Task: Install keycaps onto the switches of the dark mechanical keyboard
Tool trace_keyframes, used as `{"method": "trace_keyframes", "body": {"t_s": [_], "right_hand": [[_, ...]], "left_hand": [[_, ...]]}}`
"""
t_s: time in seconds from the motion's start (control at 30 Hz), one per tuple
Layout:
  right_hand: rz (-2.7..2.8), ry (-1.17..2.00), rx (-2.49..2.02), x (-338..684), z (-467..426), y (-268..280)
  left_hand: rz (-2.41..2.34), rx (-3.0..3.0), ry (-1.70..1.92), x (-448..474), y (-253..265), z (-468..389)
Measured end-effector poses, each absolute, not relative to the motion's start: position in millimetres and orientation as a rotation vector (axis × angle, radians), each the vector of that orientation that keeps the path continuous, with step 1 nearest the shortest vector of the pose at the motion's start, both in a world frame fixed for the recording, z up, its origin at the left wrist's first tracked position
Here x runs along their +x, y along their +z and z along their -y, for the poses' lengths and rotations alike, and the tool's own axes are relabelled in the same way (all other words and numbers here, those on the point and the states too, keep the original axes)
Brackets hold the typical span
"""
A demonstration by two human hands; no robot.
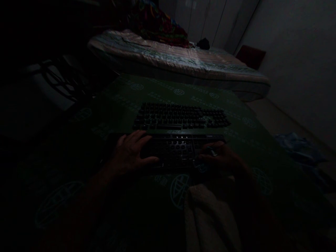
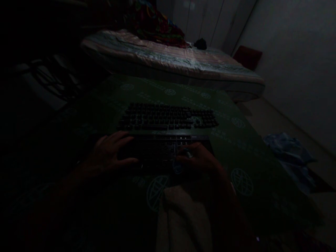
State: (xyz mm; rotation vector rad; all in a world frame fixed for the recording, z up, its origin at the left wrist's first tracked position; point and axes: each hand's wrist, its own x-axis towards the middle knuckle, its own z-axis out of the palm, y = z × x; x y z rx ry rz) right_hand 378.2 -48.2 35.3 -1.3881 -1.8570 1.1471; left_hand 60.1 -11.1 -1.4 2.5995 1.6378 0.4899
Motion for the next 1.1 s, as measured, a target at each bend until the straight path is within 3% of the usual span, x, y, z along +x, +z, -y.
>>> {"method": "trace_keyframes", "body": {"t_s": [0.17, 0.63, 0.8, 1.1], "right_hand": [[1.678, 0.995, -1.458, 388, 46, 35], [1.759, 1.119, -1.335, 372, 46, 28], [1.651, 0.968, -1.369, 368, 43, 26], [1.745, 1.044, -1.267, 360, 42, 18]], "left_hand": [[-1.638, 2.597, 0.502, 60, -1, 12], [-1.665, 2.579, 0.443, 62, -1, 13], [-1.661, 2.586, 0.444, 62, 0, 13], [-1.54, 2.656, 0.53, 65, 3, 21]]}}
